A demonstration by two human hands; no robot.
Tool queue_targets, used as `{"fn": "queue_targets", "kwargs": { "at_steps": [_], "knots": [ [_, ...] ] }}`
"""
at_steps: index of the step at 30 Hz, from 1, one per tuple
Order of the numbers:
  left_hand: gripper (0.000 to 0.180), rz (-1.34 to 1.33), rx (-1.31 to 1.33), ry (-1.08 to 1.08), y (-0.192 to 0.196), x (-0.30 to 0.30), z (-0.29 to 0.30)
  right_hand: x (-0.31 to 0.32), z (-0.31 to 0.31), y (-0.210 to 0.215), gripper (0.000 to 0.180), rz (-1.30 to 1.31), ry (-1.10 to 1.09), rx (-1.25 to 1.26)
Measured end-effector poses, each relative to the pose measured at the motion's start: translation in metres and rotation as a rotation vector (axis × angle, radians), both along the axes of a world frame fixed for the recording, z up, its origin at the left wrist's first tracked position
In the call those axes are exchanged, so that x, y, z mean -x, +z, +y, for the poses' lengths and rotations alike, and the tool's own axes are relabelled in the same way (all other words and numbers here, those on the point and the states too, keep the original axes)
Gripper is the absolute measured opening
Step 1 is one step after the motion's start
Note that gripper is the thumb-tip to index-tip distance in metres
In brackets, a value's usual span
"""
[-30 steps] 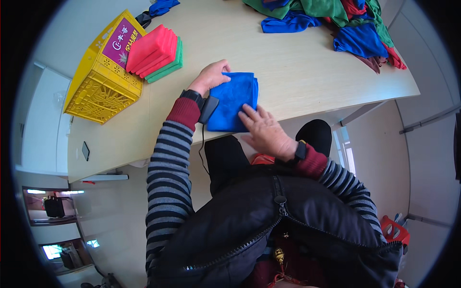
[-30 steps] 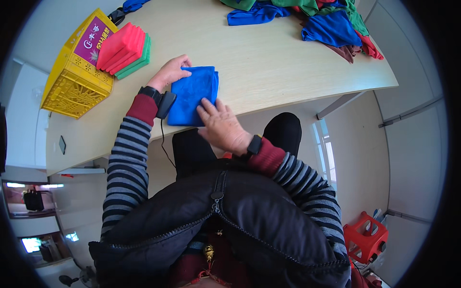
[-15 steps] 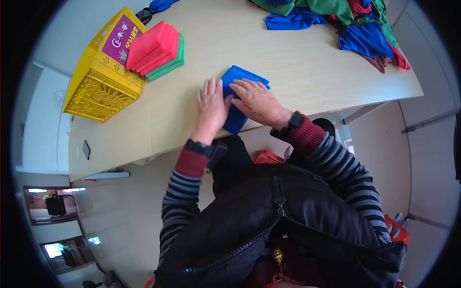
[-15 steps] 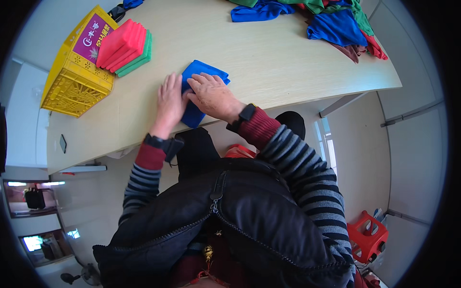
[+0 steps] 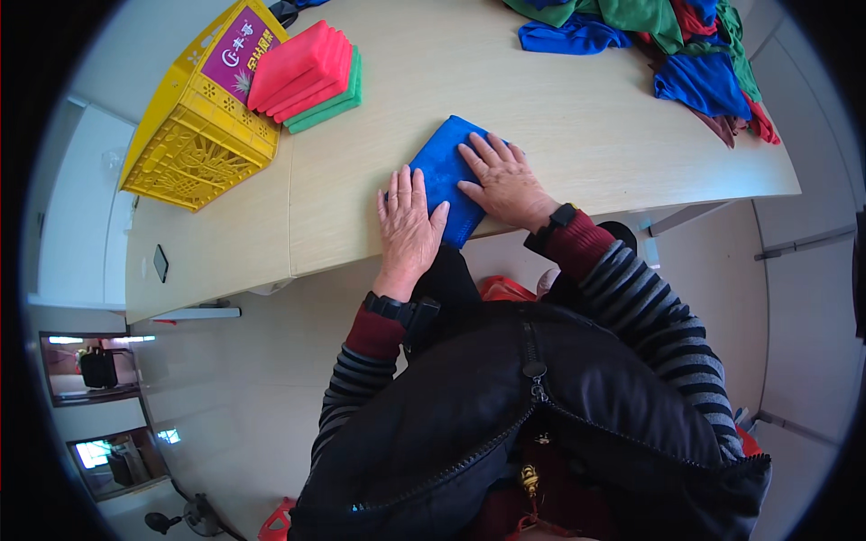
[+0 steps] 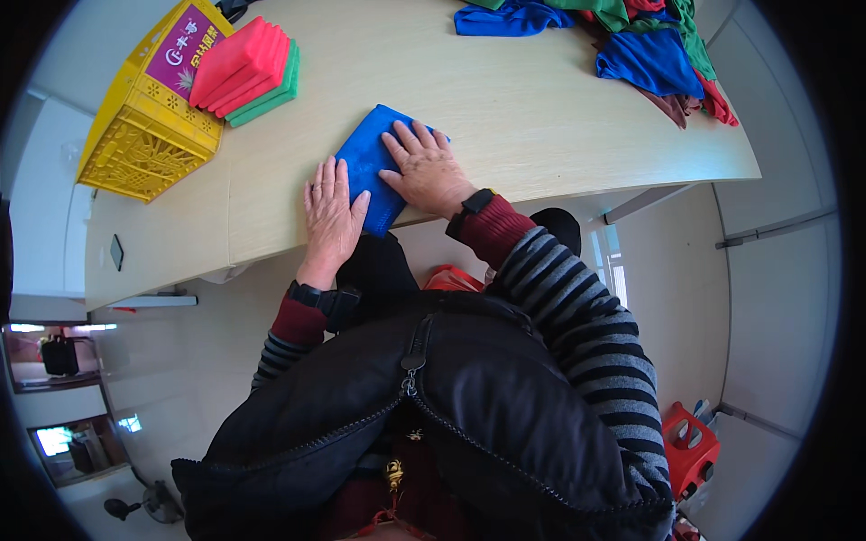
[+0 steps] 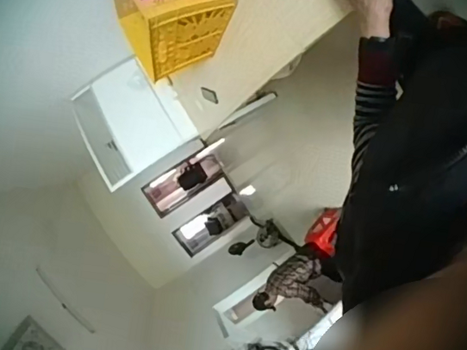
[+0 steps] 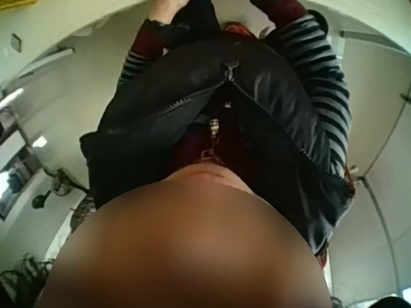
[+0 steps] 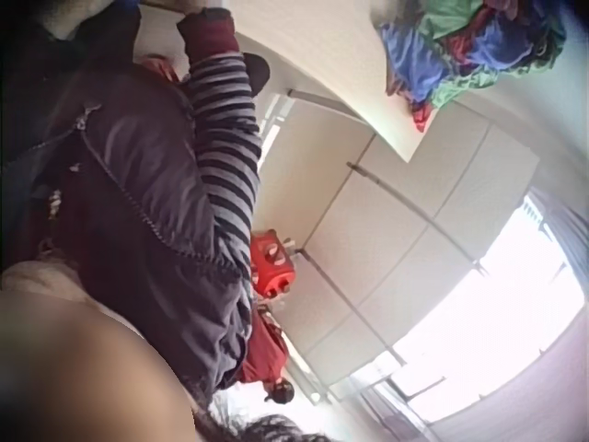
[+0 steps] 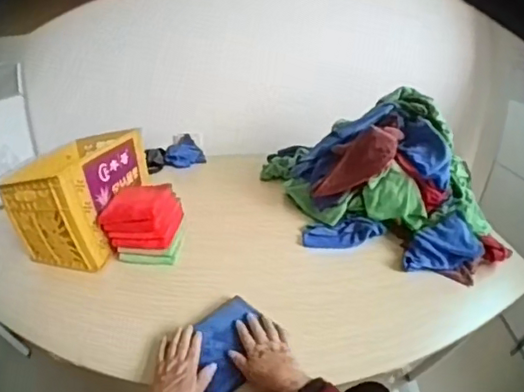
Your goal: Folding various colored cloths on a table and organizing them.
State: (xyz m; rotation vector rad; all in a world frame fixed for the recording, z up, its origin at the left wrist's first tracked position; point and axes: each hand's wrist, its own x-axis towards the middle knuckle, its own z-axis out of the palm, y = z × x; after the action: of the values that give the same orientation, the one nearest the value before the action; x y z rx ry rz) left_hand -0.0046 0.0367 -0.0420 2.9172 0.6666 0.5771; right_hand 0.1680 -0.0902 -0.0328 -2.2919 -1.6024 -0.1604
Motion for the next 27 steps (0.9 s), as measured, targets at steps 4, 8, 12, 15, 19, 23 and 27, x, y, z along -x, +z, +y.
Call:
{"fn": "queue_targets", "kwargs": {
  "at_steps": [4, 8, 12, 15, 19, 23, 27],
  "knots": [
    [0.072, 0.048, -0.008, 0.035, 0.002, 0.009, -0.007, 0.006, -0.014, 0.006, 0.066, 0.007, -0.007, 0.029],
    [0.069, 0.045, -0.04, -0.02, 0.008, 0.023, -0.012, 0.02, -0.024, 0.013, 0.064, -0.015, -0.051, 0.114],
    [0.064, 0.018, 0.04, -0.037, 0.008, 0.032, -0.012, 0.031, -0.017, 0.03, 0.062, 0.012, -0.041, 0.131],
    [0.06, -0.049, 0.088, -0.082, 0.006, 0.039, -0.009, 0.035, -0.004, 0.024, 0.06, 0.028, 0.089, 0.066],
    [0.053, -0.192, 0.175, -0.083, 0.006, 0.04, 0.009, 0.029, -0.005, 0.01, 0.055, -0.071, 0.122, -0.003],
    [0.043, -0.263, 0.378, -0.01, 0.012, 0.045, 0.04, 0.033, -0.019, 0.038, 0.048, 0.071, 0.157, -0.048],
    [0.034, -0.309, 0.283, -0.038, 0.01, 0.039, 0.037, 0.052, -0.042, 0.051, 0.04, 0.289, 0.126, -0.03]
  ]
}}
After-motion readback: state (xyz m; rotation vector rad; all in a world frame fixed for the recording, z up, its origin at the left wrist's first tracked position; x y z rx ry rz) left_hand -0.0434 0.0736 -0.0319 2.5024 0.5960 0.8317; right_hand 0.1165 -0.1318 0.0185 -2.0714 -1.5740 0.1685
